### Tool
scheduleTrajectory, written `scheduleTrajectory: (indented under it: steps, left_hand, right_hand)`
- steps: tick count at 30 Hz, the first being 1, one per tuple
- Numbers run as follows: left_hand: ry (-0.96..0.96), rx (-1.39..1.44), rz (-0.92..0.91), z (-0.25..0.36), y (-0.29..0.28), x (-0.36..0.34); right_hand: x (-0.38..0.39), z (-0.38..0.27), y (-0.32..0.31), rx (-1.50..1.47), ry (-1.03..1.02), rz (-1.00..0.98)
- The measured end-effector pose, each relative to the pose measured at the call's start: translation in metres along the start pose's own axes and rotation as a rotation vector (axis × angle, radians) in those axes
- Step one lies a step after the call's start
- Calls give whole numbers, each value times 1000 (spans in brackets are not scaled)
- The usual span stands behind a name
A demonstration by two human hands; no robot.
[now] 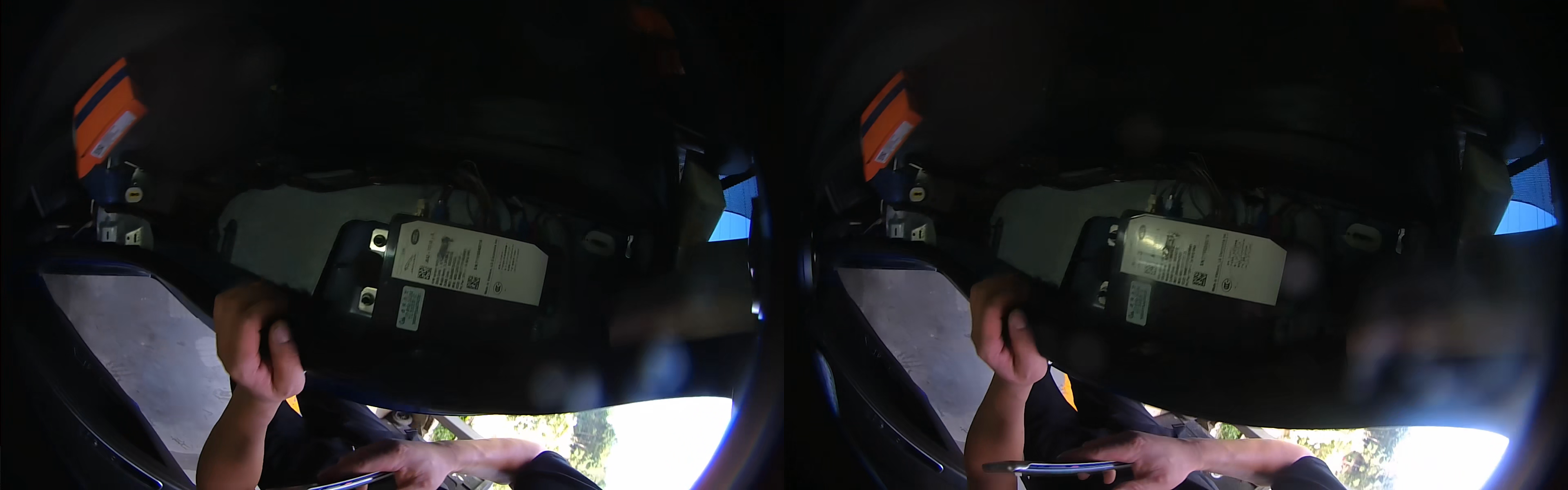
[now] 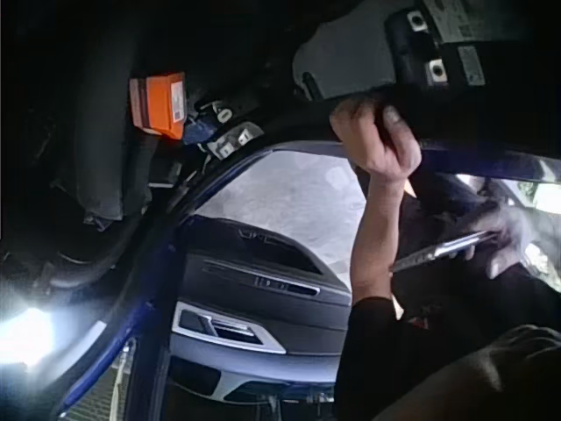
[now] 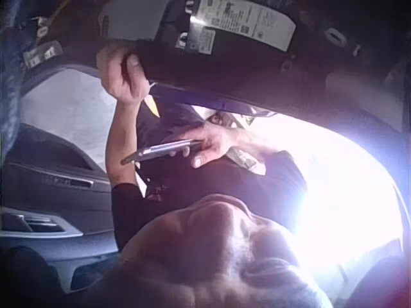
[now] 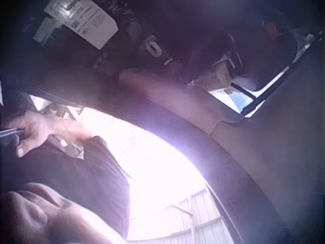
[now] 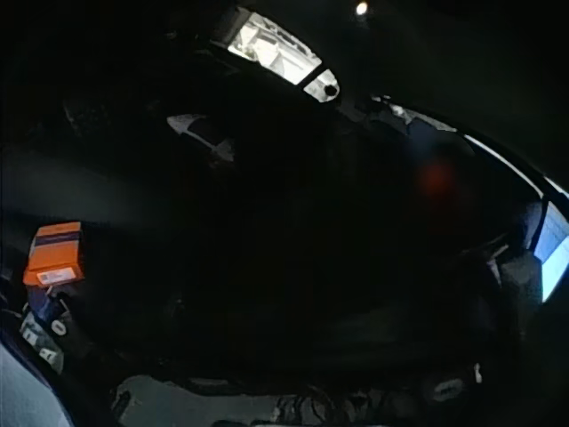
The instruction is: The person selects a socket from a tool kit and uses a ratchet to tighten a bolt under the dashboard of a blue car. The person repeatedly retrieves different sockets from the kit and attempts to tighten the bolt.
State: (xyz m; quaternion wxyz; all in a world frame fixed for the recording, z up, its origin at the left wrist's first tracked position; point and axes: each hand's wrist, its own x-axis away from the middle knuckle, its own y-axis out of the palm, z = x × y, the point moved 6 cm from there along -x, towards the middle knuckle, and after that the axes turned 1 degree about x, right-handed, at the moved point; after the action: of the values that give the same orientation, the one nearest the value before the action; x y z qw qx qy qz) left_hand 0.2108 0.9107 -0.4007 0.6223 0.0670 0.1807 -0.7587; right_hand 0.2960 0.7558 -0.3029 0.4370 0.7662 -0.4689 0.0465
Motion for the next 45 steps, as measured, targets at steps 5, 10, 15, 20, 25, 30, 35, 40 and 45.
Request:
scheduleTrajectory:
  steps: [5,10,15,20,25,30,35,40,45]
  left_hand:
    - [-28,1,-51,-1,3,-2]
    - [-37,2,-74,-4,5,1]
    - [-44,22,-94,-3,2,-1]
    - [-70,30,-112,-4,1,-2]
    - [-69,33,-92,-4,0,2]
    - [-6,-24,65,-12,-4,14]
    - [-211,-102,295,8,-51,67]
    - [-40,-286,563,182,-174,192]
    - [364,-719,670,466,-231,324]
  right_hand:
    - [-24,-7,-5,50,-121,52]
    - [-31,-7,-6,23,-120,54]
    - [-32,-5,4,-27,-120,95]
    - [-33,3,11,-46,-150,102]
    - [-27,19,19,-136,-154,110]
    - [-14,57,29,-73,-60,-37]
    - [17,76,41,-242,20,-27]
    - [76,91,73,-190,104,-233]
    - [117,130,133,-100,272,-454]
